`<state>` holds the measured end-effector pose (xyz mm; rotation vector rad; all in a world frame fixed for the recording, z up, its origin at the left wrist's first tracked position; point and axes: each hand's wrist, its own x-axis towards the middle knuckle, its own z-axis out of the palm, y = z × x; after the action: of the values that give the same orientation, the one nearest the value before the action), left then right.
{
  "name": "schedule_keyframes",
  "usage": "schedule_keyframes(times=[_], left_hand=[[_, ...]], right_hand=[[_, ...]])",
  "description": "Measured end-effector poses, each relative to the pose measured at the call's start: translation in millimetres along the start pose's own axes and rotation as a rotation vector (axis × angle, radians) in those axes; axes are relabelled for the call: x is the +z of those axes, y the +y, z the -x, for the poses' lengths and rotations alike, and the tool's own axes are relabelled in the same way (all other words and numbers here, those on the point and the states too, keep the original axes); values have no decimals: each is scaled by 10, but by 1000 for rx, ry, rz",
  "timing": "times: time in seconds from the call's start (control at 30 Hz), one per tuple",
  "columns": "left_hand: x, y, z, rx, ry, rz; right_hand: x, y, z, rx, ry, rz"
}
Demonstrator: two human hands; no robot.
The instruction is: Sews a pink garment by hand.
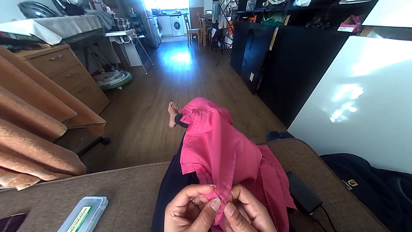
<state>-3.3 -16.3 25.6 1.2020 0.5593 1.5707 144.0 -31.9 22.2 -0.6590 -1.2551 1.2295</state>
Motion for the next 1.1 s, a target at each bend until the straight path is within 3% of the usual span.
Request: schedule_keyframes(times=[0.3,0.7,0.93,1.0,1.1], left_hand=[[-51,42,-38,68,-92,-147],[-85,5,-40,136,-157,-315],[-94,-24,-29,217,-183,-437],[-91,-35,-34,206,-206,-415],[-59,-27,-23,181,-209,-409]], right_hand=[[-33,23,-30,-56,36,97],[-45,-67,-82,-63,50,-19],[-158,-173,-70,-424,130,816],[-180,-171,-97,-481,139,851],[-175,-253,-100,-572,13,543]])
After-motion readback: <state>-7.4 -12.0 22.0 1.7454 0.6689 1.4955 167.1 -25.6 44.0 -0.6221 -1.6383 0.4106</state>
